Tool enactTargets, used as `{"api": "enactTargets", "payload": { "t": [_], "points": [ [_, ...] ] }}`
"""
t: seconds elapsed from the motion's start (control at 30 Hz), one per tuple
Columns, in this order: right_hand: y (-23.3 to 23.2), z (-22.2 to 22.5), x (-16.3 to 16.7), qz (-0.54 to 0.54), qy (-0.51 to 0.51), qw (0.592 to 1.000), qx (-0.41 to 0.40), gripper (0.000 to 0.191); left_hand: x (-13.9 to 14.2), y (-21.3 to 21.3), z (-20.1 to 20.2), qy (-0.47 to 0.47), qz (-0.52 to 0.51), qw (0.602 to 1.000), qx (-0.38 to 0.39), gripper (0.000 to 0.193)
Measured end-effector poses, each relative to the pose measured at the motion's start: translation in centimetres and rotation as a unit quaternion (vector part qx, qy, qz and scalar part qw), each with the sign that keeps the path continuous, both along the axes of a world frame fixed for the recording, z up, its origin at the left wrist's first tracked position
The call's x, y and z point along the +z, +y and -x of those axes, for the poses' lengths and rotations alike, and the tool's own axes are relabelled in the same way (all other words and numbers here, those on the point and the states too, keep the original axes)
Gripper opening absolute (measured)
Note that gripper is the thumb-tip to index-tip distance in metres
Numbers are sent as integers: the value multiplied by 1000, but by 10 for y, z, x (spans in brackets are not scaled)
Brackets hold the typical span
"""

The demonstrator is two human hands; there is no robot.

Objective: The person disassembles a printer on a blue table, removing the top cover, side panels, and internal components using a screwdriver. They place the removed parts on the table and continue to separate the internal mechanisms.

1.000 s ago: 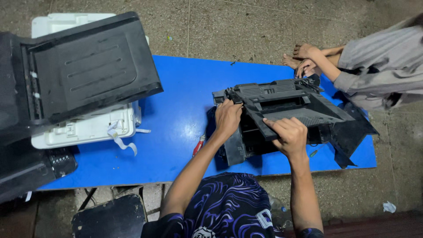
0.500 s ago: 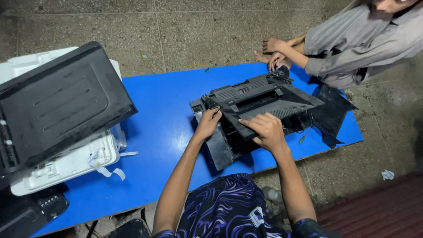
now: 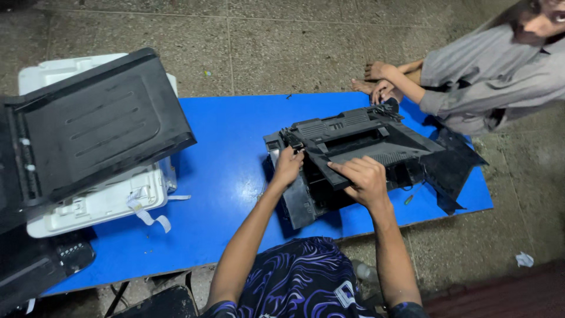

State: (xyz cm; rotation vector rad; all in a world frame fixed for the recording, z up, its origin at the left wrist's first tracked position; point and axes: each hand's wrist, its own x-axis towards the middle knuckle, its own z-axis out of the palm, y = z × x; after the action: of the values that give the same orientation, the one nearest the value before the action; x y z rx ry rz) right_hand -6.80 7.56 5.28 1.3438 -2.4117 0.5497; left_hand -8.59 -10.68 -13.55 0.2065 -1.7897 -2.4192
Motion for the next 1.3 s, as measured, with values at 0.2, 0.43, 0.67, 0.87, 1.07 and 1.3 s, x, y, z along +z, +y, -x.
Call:
{"api": "enactTargets", "payload": {
  "t": [0.2,0.43,0.67,0.87,1.07,1.3],
  "points": [
    [-7,-4,2,1,-7,1000,-5,45,-4,11,-6,71,217,961,154,19],
    [-12,-7,1,20,-17,1000,-17,36,39,-4,-47,90,360,913,170,34],
    [-16,-13,-1,25,-17,999,-29,33,55,-51,-53,64,455,873,162,40],
    [-12,-11,-1,13,-18,999,-29,34,49,-40,-39,101,485,852,167,24],
    [-12,-12,-1,15,-25,999,-29,31,45,-35,-43,116,465,863,158,7],
    [-9,-10,-8,6,-7,1000,-24,34,39,-38,-41,139,480,853,148,7]
  ]
}}
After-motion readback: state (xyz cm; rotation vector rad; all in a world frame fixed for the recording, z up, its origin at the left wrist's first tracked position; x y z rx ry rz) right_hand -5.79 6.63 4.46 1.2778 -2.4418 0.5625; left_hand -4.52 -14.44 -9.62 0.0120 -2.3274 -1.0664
